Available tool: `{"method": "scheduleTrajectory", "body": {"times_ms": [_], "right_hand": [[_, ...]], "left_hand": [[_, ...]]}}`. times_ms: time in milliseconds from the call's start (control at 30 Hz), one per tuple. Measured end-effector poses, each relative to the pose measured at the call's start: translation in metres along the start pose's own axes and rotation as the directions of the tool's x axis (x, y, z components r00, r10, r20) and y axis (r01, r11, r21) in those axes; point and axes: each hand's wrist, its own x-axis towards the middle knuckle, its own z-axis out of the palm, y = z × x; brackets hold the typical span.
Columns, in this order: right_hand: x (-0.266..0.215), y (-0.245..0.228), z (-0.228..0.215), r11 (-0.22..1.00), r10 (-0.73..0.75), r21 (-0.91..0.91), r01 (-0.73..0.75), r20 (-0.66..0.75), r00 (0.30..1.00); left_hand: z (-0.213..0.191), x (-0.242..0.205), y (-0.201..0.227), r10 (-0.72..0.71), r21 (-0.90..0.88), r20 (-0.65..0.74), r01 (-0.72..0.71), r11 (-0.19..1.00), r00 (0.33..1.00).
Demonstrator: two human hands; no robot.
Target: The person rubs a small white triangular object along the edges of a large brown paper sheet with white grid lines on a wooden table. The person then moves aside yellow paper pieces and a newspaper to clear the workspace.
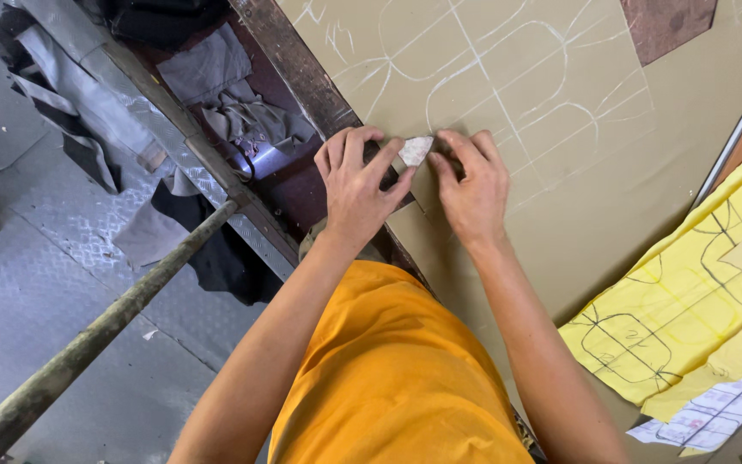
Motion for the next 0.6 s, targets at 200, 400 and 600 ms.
{"method": "scheduleTrajectory", "body": {"times_ms": [200, 400, 600], "right_hand": [[-0.0004, -0.0053, 0.0063, 0.998, -0.018, -0.068, 0.018, -0.002, 1.000], [-0.0047, -0.0043, 0.0079, 0.988, -0.063, -0.144, 0.058, -0.026, 0.998], [-0.0049, -0.0032, 0.0089, 0.988, -0.073, -0.139, 0.070, -0.014, 0.997]], "left_hand": [[-0.0010, -0.0035, -0.0018, -0.002, -0.002, 0.009, 0.002, 1.000, 1.000], [0.0025, -0.0066, 0.0019, 0.000, 0.004, -0.020, 0.000, 1.000, 1.000], [0.0033, -0.0074, -0.0001, -0.006, 0.012, -0.016, 0.006, 1.000, 1.000]]}}
